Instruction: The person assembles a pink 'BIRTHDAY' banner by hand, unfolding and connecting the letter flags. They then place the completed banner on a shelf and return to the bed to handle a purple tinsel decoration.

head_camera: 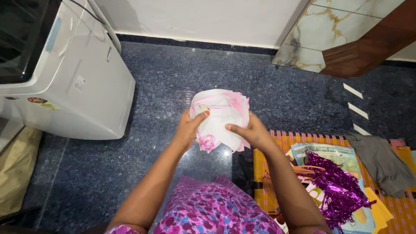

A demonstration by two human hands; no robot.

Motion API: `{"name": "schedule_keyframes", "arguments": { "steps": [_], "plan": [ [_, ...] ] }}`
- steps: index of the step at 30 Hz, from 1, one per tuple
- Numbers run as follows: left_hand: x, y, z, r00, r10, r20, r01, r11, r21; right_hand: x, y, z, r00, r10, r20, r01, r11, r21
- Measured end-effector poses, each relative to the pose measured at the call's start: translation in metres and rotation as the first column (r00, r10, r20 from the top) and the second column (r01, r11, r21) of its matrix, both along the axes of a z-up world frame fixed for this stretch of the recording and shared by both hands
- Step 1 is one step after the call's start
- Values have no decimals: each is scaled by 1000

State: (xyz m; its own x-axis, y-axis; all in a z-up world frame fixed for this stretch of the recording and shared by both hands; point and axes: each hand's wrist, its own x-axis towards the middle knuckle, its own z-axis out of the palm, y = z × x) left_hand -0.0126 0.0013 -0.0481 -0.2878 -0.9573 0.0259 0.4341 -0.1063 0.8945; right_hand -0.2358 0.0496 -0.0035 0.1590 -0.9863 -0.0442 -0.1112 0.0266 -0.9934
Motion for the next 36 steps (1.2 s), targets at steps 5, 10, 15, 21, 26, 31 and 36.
{"name": "schedule_keyframes", "arguments": {
  "steps": [5, 10, 15, 21, 26, 31, 36],
  "plan": [
    [-18, 7, -6, 975, 157, 159, -160, 987, 7, 2, 6, -14, 995, -72, -65, 63, 989, -132],
    [-28, 12, -8, 962, 223, 156, -233, 971, 48, -10, 10, -25, 991, -104, -80, 92, 986, -141],
    [-47, 23, -10, 911, 305, 277, -254, 945, -205, -35, 0, -39, 982, -100, 158, 131, 971, -199],
    [-63, 40, -26, 894, 319, 316, -274, 945, -179, -46, -2, -60, 920, -202, 335, 219, 976, -11],
    [-65, 49, -35, 965, 185, 187, -184, 983, -21, -51, -15, -74, 862, -66, 502, 19, 995, 98],
    [-58, 51, -30, 936, 291, 196, -307, 950, 58, -45, -19, -68, 894, 19, 447, -130, 967, 220],
    [-48, 48, -27, 900, 399, 178, -422, 899, 120, -32, -8, -74, 949, 101, 299, -149, 979, 142]
  ]
}}
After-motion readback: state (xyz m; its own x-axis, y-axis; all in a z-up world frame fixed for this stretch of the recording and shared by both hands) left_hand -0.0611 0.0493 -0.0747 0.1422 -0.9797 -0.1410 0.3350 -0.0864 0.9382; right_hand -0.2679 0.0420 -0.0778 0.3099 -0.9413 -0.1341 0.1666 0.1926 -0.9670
